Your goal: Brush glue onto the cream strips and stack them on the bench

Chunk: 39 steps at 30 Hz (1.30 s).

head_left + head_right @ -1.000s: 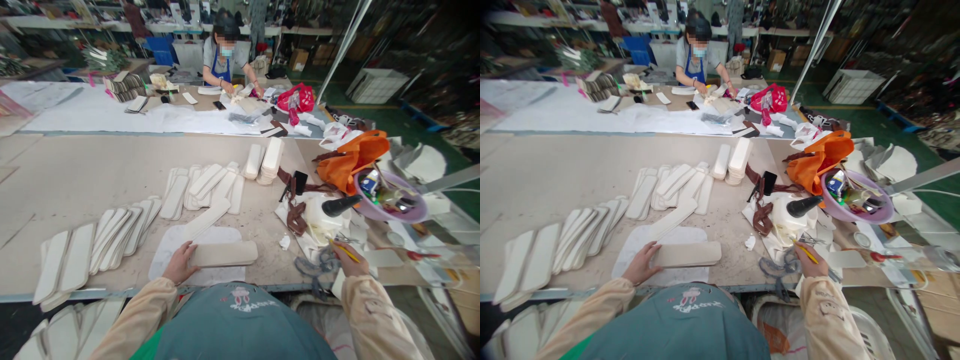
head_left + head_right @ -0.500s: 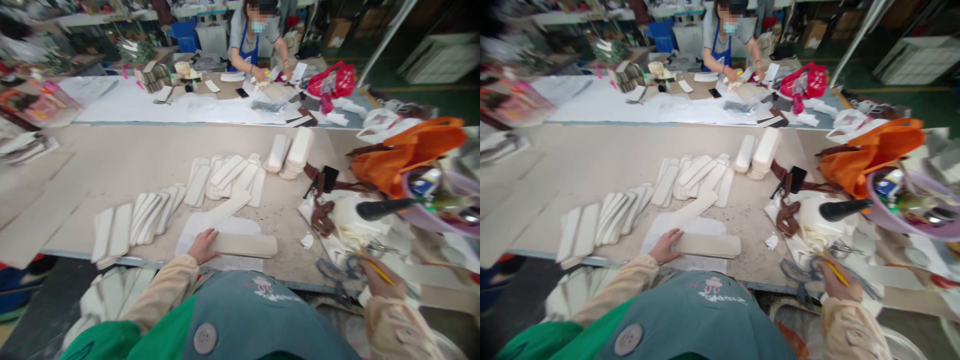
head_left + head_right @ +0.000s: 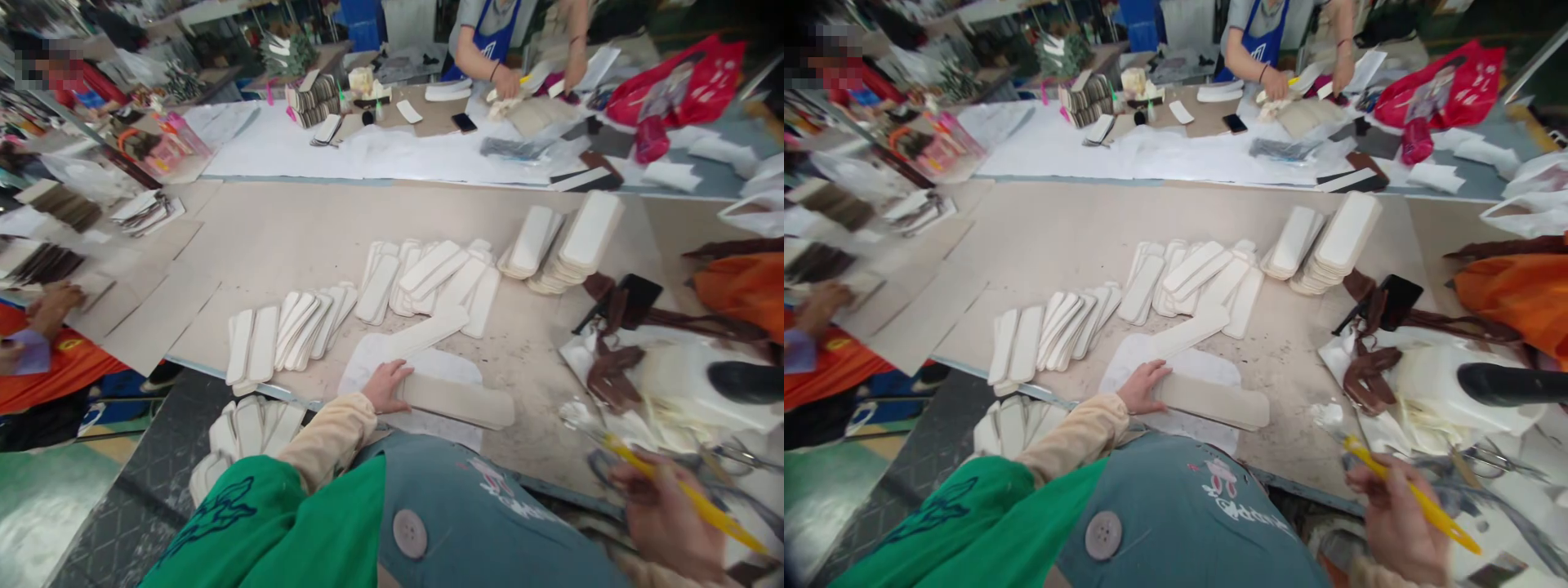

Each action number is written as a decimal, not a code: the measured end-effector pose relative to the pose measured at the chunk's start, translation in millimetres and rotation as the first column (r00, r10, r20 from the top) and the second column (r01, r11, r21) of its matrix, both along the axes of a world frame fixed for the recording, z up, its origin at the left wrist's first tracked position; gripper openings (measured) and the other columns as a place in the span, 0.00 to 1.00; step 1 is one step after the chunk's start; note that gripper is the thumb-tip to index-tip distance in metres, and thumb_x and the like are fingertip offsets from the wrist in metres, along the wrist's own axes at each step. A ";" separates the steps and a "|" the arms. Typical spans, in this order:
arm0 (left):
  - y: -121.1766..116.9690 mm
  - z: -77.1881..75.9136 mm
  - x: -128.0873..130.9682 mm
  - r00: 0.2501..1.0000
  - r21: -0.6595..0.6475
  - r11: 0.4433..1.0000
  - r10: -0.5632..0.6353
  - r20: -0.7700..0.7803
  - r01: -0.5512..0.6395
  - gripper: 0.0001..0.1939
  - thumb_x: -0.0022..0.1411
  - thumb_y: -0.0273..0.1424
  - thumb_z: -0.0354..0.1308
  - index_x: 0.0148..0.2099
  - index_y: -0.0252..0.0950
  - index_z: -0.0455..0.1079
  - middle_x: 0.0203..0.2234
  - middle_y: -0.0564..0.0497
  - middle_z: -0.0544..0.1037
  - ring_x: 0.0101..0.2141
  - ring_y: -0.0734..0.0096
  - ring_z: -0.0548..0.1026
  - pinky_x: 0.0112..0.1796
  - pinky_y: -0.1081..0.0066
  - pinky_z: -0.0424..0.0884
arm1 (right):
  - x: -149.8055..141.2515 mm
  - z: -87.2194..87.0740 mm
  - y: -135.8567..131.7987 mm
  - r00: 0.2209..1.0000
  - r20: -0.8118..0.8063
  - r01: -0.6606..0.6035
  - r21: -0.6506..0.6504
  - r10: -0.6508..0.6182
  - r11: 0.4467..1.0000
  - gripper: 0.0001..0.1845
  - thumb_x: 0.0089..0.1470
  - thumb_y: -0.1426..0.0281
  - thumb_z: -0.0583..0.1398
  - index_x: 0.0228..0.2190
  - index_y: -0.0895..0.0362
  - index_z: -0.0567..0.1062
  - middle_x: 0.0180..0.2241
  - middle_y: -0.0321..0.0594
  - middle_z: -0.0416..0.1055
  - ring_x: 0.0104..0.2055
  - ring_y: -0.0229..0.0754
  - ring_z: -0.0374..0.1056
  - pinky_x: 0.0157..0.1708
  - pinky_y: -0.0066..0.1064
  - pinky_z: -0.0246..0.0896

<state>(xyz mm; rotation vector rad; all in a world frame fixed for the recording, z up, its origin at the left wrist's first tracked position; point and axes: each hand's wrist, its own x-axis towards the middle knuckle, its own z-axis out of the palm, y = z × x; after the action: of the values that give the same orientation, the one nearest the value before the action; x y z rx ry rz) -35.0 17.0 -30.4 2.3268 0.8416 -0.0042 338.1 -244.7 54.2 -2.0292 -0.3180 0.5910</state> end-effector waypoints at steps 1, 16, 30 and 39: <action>0.8 0.1 0.7 1.000 -0.001 1.000 -0.012 -0.007 0.012 0.49 0.41 0.48 0.70 0.61 0.35 0.59 0.60 0.32 0.59 0.59 0.45 0.60 0.57 0.47 0.56 | -21.7 1.5 14.4 0.995 -0.094 -0.021 0.144 0.035 0.989 0.18 0.44 0.48 0.58 0.31 0.46 0.68 0.20 0.41 0.65 0.22 0.47 0.64 0.24 0.42 0.63; 1.5 4.6 -1.1 0.999 0.030 0.999 -0.034 -0.017 0.034 0.45 0.46 0.49 0.65 0.62 0.36 0.58 0.60 0.34 0.59 0.58 0.45 0.60 0.57 0.45 0.54 | -175.0 -36.0 131.3 0.762 -0.310 -0.539 0.184 0.569 0.822 0.23 0.52 0.48 0.57 0.37 0.54 0.69 0.25 0.36 0.74 0.25 0.41 0.69 0.29 0.33 0.65; -2.3 0.9 -1.4 0.999 0.076 0.996 -0.039 -0.019 0.041 0.41 0.47 0.48 0.64 0.60 0.36 0.61 0.59 0.34 0.62 0.56 0.44 0.63 0.56 0.45 0.54 | -189.2 -53.4 137.7 0.753 -0.282 -0.572 0.167 0.595 0.803 0.17 0.56 0.52 0.55 0.37 0.52 0.69 0.24 0.32 0.73 0.25 0.40 0.70 0.30 0.32 0.67; -4.2 -0.6 0.2 0.999 0.112 0.993 -0.028 -0.045 0.033 0.38 0.49 0.48 0.63 0.60 0.38 0.61 0.58 0.36 0.62 0.56 0.47 0.63 0.55 0.46 0.57 | -150.6 -49.3 107.9 0.891 -0.228 -0.389 0.068 0.393 0.919 0.19 0.52 0.50 0.57 0.35 0.52 0.70 0.22 0.33 0.73 0.23 0.41 0.69 0.28 0.34 0.68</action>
<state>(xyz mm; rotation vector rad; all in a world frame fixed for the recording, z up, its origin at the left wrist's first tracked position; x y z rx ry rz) -34.7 12.8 -31.1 2.4527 0.8477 -0.0207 187.5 -136.8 4.9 -1.8578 -0.5930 1.0675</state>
